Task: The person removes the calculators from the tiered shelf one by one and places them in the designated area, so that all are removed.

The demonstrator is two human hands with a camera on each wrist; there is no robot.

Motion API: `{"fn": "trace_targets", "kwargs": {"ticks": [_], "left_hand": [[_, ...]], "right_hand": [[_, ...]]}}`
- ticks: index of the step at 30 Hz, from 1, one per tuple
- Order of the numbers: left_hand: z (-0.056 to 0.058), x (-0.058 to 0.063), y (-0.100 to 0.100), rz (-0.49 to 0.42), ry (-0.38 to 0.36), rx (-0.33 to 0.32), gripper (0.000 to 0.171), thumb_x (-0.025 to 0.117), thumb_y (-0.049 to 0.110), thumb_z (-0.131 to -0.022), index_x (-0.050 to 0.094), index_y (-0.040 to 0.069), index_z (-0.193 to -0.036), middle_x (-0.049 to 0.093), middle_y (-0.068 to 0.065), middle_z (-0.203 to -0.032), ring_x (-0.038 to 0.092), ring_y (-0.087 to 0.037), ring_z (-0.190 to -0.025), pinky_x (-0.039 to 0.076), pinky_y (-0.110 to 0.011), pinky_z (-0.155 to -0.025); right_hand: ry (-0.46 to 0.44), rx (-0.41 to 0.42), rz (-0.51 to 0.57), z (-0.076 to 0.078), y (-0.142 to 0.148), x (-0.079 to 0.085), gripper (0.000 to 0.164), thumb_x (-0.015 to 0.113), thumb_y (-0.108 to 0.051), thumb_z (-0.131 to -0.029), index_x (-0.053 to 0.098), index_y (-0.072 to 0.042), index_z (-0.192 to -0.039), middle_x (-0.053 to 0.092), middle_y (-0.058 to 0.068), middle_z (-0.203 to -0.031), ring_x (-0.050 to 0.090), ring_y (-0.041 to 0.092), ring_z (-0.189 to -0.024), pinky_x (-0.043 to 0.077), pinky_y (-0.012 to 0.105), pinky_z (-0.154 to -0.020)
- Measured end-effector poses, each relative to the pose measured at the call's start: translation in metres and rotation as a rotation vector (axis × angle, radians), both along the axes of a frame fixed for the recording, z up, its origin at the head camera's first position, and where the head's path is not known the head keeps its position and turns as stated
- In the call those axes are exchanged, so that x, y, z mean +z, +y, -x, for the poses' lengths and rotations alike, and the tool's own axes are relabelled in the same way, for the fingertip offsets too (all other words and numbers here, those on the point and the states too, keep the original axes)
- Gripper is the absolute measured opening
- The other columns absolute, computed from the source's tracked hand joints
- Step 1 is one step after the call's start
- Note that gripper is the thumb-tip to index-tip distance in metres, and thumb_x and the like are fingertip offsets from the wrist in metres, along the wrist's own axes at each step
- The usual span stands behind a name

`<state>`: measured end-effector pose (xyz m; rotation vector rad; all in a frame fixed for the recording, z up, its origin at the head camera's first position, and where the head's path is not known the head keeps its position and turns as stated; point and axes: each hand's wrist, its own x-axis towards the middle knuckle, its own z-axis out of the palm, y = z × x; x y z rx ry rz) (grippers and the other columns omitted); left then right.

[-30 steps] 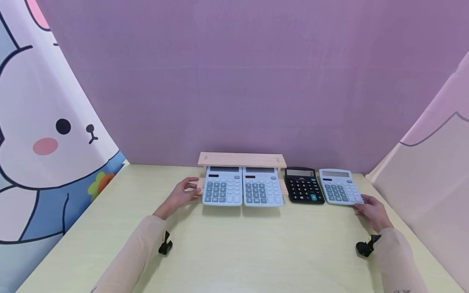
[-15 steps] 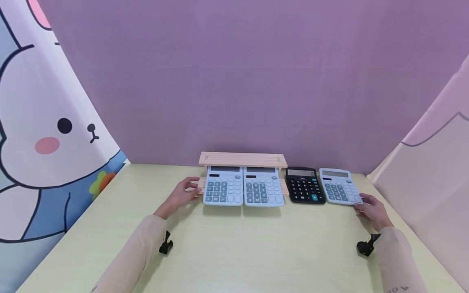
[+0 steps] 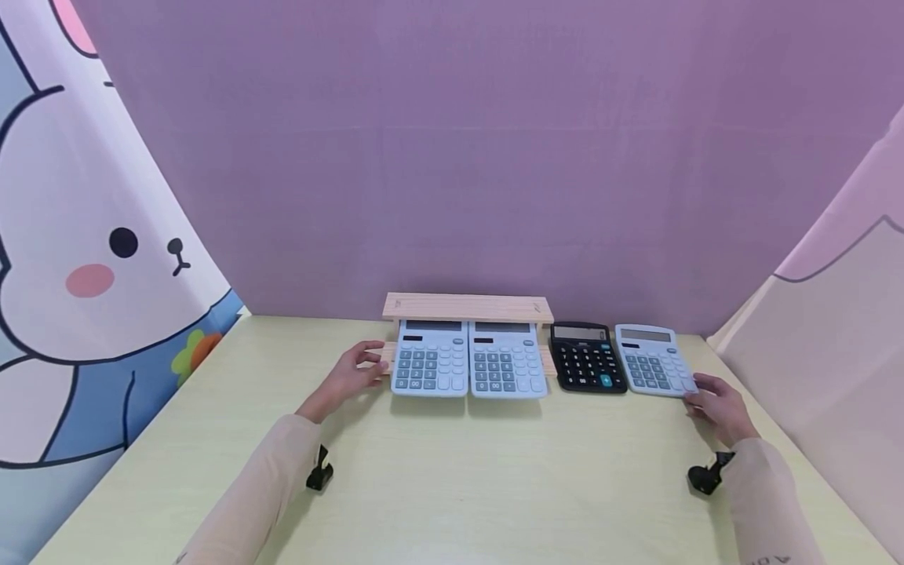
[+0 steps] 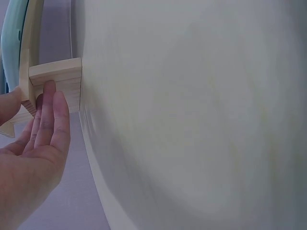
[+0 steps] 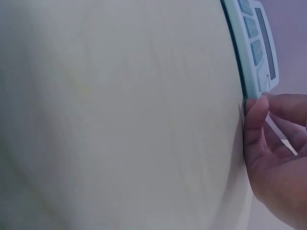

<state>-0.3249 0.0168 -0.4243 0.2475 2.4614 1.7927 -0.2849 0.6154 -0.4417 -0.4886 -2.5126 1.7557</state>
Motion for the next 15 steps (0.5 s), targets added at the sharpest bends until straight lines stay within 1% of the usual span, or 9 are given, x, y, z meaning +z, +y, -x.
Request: {"fn": "trace_targets", "kwargs": {"ticks": [3,4,8,15], "left_hand": [[-0.0003,0.0006,0.0,0.001,-0.001,-0.002,0.049,0.053,0.004,-0.09,0.034,-0.003,-0.134,0.048,-0.028,-0.116,0.061,-0.027,-0.092,0.056,-0.039,-0.082],[-0.0004,0.0008,-0.0001,0.002,-0.001,-0.002,0.049,0.053,0.004,-0.09,0.034,-0.003,-0.135,0.047,-0.027,-0.116,0.061,-0.027,-0.092,0.056,-0.039,-0.082],[0.0,0.0015,-0.0008,0.02,-0.004,0.005,0.049,0.054,0.005,-0.091,0.035,-0.001,-0.135,0.048,-0.026,-0.116,0.061,-0.025,-0.091,0.057,-0.038,-0.082],[0.0005,0.0011,-0.0003,0.029,-0.007,0.003,0.049,0.055,0.006,-0.09,0.035,-0.001,-0.135,0.048,-0.027,-0.117,0.061,-0.022,-0.089,0.056,-0.038,-0.082]], "right_hand": [[0.008,0.005,0.012,-0.0001,0.0001,0.0009,0.07,0.055,-0.004,-0.087,0.012,0.009,-0.141,0.017,0.031,-0.142,0.054,0.001,-0.071,0.054,0.017,-0.064],[0.012,0.004,0.013,0.0003,0.0,0.001,0.069,0.053,-0.003,-0.087,0.011,0.008,-0.142,0.017,0.031,-0.142,0.053,0.0,-0.071,0.054,0.018,-0.064],[0.039,-0.02,0.021,0.0014,-0.0017,0.001,0.066,0.048,0.0,-0.087,0.012,0.008,-0.142,0.017,0.03,-0.143,0.053,-0.003,-0.069,0.055,0.018,-0.064],[0.092,-0.081,0.008,-0.0004,-0.0066,0.003,0.062,0.05,0.003,-0.085,0.02,0.008,-0.139,0.023,0.033,-0.14,0.054,-0.007,-0.066,0.054,0.017,-0.062]]}}
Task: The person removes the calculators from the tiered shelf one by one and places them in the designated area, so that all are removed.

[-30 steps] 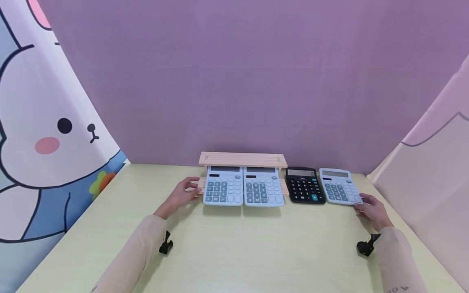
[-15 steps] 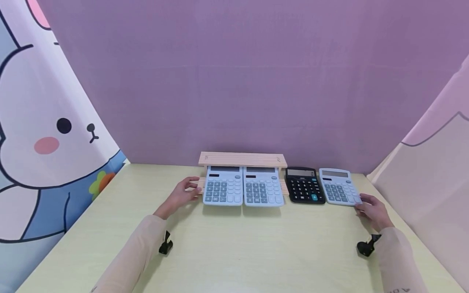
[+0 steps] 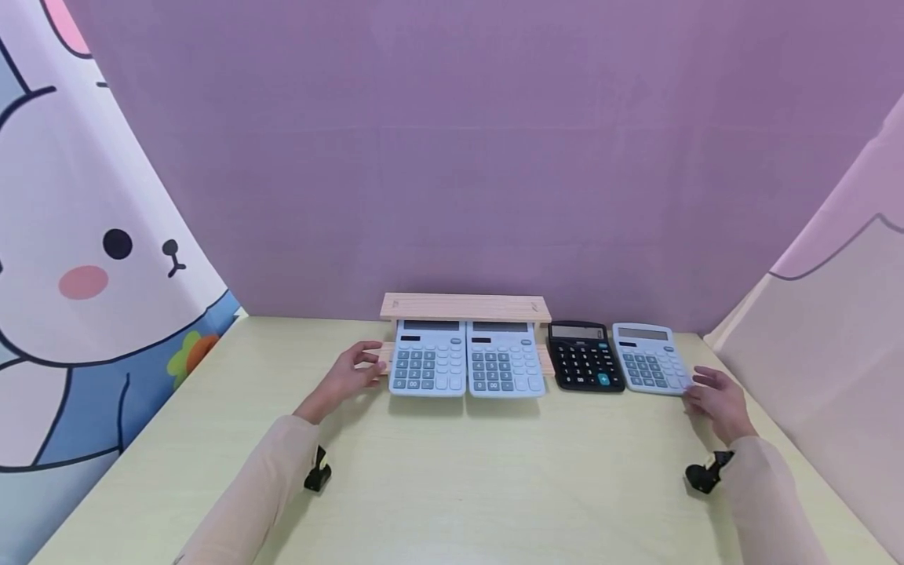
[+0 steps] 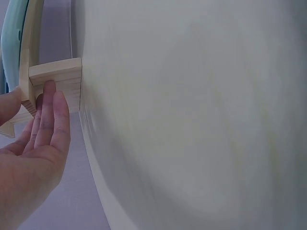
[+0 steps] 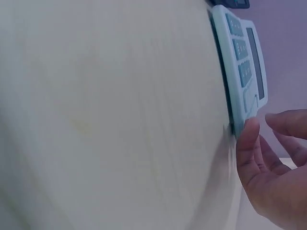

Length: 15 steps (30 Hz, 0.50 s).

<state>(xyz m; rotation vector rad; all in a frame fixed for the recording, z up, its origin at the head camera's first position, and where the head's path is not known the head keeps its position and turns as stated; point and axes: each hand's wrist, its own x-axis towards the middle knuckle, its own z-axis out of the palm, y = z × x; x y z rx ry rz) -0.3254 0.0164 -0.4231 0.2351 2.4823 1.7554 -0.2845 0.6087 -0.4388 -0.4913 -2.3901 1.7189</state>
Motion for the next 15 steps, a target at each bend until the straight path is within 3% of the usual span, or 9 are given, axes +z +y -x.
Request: {"fn": "trace_targets", "kwargs": {"ticks": [2,4,7,10,15], "left_hand": [[0.0,0.0,0.0,0.002,-0.004,0.002,0.049,0.055,0.006,-0.09,0.035,-0.001,-0.135,0.048,-0.027,-0.118,0.061,-0.021,-0.089,0.056,-0.038,-0.082],[0.001,0.0,0.0,0.002,-0.002,0.002,0.049,0.055,0.006,-0.09,0.035,-0.001,-0.135,0.048,-0.027,-0.118,0.061,-0.021,-0.089,0.057,-0.037,-0.082],[0.001,-0.001,0.0,0.002,-0.001,0.005,0.049,0.055,0.006,-0.09,0.036,-0.001,-0.134,0.049,-0.027,-0.118,0.061,-0.021,-0.089,0.057,-0.036,-0.081],[0.001,-0.001,-0.001,0.005,0.006,0.003,0.049,0.055,0.006,-0.09,0.035,-0.001,-0.134,0.049,-0.027,-0.118,0.061,-0.022,-0.089,0.057,-0.036,-0.08],[0.002,-0.002,-0.001,0.004,0.013,-0.004,0.05,0.055,0.007,-0.09,0.035,-0.002,-0.135,0.049,-0.027,-0.117,0.061,-0.026,-0.091,0.057,-0.037,-0.08]], "right_hand": [[0.011,0.003,0.005,-0.001,-0.002,0.002,0.06,0.05,0.002,-0.086,0.022,0.007,-0.139,0.027,0.032,-0.137,0.054,-0.007,-0.067,0.054,0.018,-0.062],[0.024,0.021,-0.001,-0.002,-0.004,0.005,0.059,0.05,0.0,-0.086,0.023,0.007,-0.138,0.04,0.027,-0.127,0.055,-0.007,-0.068,0.055,0.018,-0.063],[0.048,0.055,-0.002,-0.002,-0.007,0.008,0.059,0.051,0.0,-0.086,0.023,0.009,-0.138,0.055,0.005,-0.104,0.056,-0.006,-0.069,0.055,0.019,-0.064],[0.058,0.078,-0.017,-0.003,-0.01,0.01,0.059,0.051,0.0,-0.086,0.023,0.011,-0.137,0.052,-0.012,-0.094,0.057,-0.005,-0.07,0.056,0.02,-0.064],[0.047,0.107,-0.059,-0.004,-0.017,0.01,0.056,0.051,-0.002,-0.087,0.025,0.011,-0.135,0.053,-0.014,-0.094,0.056,-0.005,-0.07,0.056,0.02,-0.066]]}}
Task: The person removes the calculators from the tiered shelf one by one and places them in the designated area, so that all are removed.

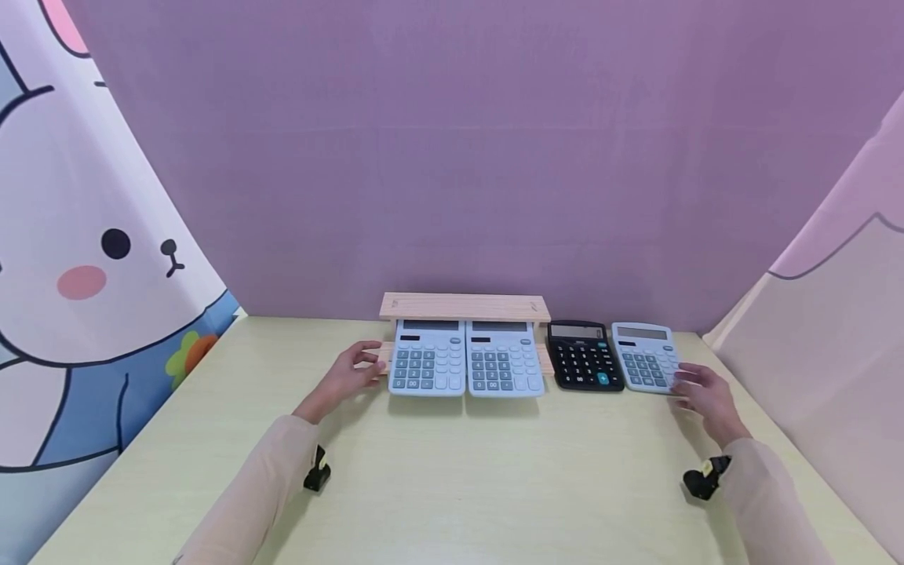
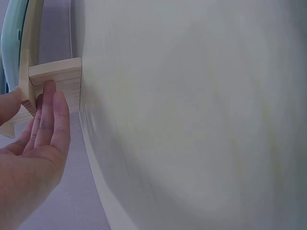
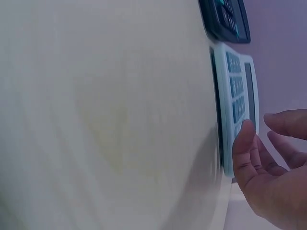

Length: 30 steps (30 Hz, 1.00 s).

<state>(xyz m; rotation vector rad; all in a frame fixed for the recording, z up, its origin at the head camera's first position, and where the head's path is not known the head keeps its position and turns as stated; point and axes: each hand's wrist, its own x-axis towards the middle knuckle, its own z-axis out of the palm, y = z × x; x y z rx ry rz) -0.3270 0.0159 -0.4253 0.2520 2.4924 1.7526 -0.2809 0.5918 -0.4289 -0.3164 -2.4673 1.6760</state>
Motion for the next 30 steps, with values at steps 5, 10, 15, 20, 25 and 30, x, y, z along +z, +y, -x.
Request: {"fn": "trace_targets", "kwargs": {"ticks": [5,10,15,20,25,30], "left_hand": [[0.0,0.0,0.0,-0.003,0.006,-0.003,0.05,0.055,0.007,-0.091,0.034,-0.003,-0.135,0.048,-0.029,-0.118,0.062,-0.027,-0.092,0.057,-0.038,-0.081],[-0.001,0.001,0.001,-0.006,0.007,0.002,0.049,0.054,0.006,-0.091,0.034,-0.003,-0.135,0.049,-0.029,-0.118,0.061,-0.028,-0.093,0.057,-0.038,-0.081],[-0.001,0.001,0.0,-0.005,0.009,0.001,0.049,0.054,0.006,-0.091,0.034,-0.003,-0.135,0.049,-0.029,-0.117,0.061,-0.029,-0.093,0.057,-0.038,-0.081],[-0.001,0.001,0.0,-0.004,0.005,0.006,0.049,0.054,0.005,-0.09,0.034,-0.002,-0.135,0.049,-0.028,-0.117,0.061,-0.03,-0.094,0.057,-0.037,-0.081],[-0.002,0.003,0.0,0.003,0.004,0.004,0.05,0.054,0.006,-0.091,0.034,-0.003,-0.135,0.049,-0.028,-0.117,0.061,-0.026,-0.092,0.057,-0.036,-0.08],[-0.004,0.003,0.0,0.005,0.008,0.001,0.049,0.054,0.006,-0.091,0.034,-0.003,-0.134,0.049,-0.029,-0.117,0.061,-0.024,-0.09,0.057,-0.036,-0.079]], "right_hand": [[-0.004,0.044,-0.024,-0.001,-0.007,0.0,0.054,0.049,-0.003,-0.088,0.025,0.012,-0.135,0.055,-0.012,-0.094,0.055,-0.006,-0.072,0.056,0.02,-0.068],[0.019,0.089,-0.004,-0.005,-0.017,0.001,0.051,0.049,-0.001,-0.088,0.027,0.014,-0.132,0.054,-0.022,-0.086,0.056,-0.006,-0.073,0.056,0.021,-0.067],[0.039,0.114,0.017,-0.008,-0.028,0.0,0.048,0.051,0.001,-0.086,0.03,0.016,-0.128,0.057,-0.021,-0.083,0.057,-0.005,-0.071,0.056,0.021,-0.064],[0.012,0.143,-0.004,-0.01,-0.04,0.003,0.047,0.049,0.0,-0.086,0.032,0.014,-0.128,0.061,-0.01,-0.091,0.059,-0.002,-0.074,0.056,0.022,-0.065],[0.004,0.195,-0.011,-0.009,-0.052,0.003,0.049,0.05,0.0,-0.087,0.031,0.013,-0.129,0.061,0.001,-0.101,0.06,0.0,-0.079,0.057,0.024,-0.07],[-0.021,0.238,0.001,-0.012,-0.064,0.003,0.051,0.053,-0.003,-0.088,0.03,0.011,-0.131,0.056,0.02,-0.115,0.061,0.002,-0.083,0.056,0.024,-0.074]]}}
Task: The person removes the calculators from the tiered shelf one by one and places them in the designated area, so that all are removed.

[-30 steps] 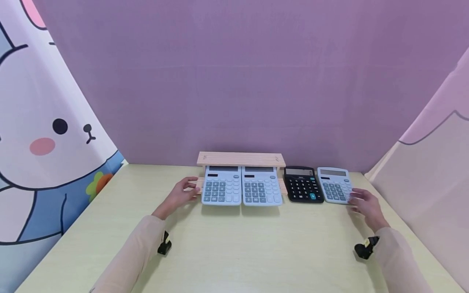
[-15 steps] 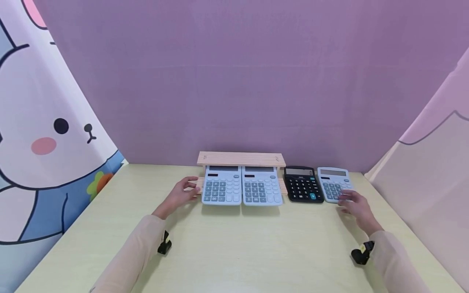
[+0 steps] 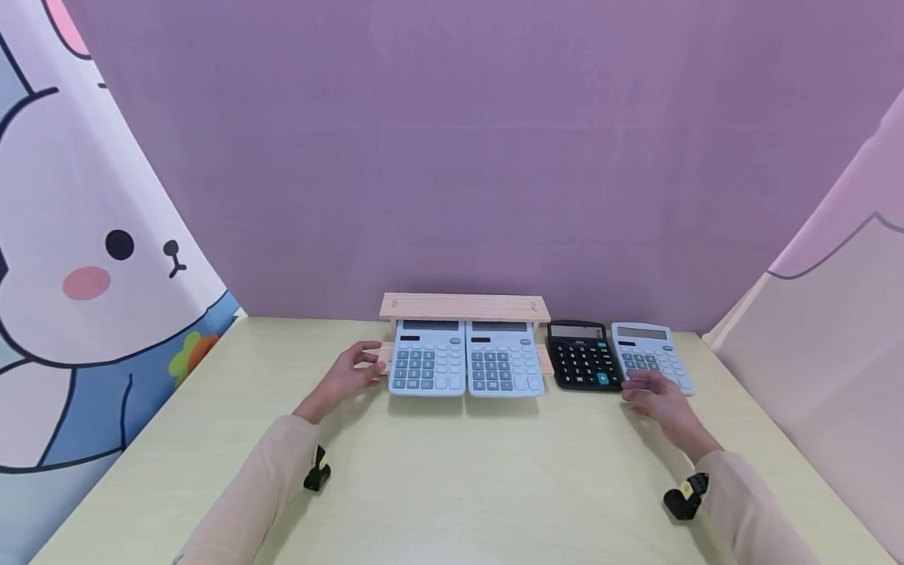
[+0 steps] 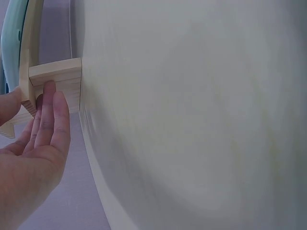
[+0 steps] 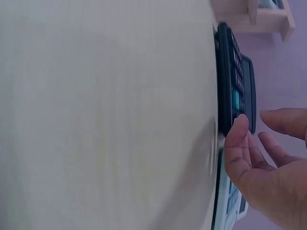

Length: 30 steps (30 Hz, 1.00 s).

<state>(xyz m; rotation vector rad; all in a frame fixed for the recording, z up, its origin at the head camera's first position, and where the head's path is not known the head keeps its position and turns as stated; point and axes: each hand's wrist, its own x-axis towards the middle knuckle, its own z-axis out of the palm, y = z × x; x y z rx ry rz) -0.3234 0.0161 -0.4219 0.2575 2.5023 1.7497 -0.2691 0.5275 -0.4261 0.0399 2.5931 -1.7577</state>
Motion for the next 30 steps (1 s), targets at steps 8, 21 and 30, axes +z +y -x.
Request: {"fn": "trace_targets", "kwargs": {"ticks": [8,21,30], "left_hand": [[0.002,-0.003,0.0,0.003,-0.018,0.009,0.049,0.055,0.007,-0.09,0.035,0.0,-0.135,0.049,-0.026,-0.116,0.061,-0.021,-0.089,0.057,-0.037,-0.081],[0.006,-0.006,-0.001,-0.001,-0.022,0.007,0.049,0.054,0.007,-0.091,0.035,0.001,-0.135,0.049,-0.025,-0.117,0.06,-0.02,-0.089,0.057,-0.036,-0.082],[0.006,-0.008,-0.002,-0.007,-0.015,0.009,0.048,0.054,0.006,-0.091,0.036,0.001,-0.135,0.049,-0.025,-0.117,0.061,-0.019,-0.088,0.057,-0.036,-0.081]], "right_hand": [[-0.006,0.071,0.061,-0.001,-0.018,-0.003,0.051,0.055,-0.001,-0.087,0.031,0.013,-0.13,0.06,0.015,-0.109,0.063,0.006,-0.082,0.057,0.026,-0.07],[-0.032,0.113,0.103,-0.008,-0.051,0.0,0.049,0.053,0.001,-0.087,0.032,0.012,-0.129,0.053,0.026,-0.117,0.064,0.011,-0.084,0.057,0.027,-0.073],[-0.046,0.153,0.114,-0.011,-0.077,0.002,0.049,0.055,0.0,-0.086,0.034,0.01,-0.13,0.049,0.029,-0.122,0.063,0.014,-0.089,0.056,0.027,-0.074]]}}
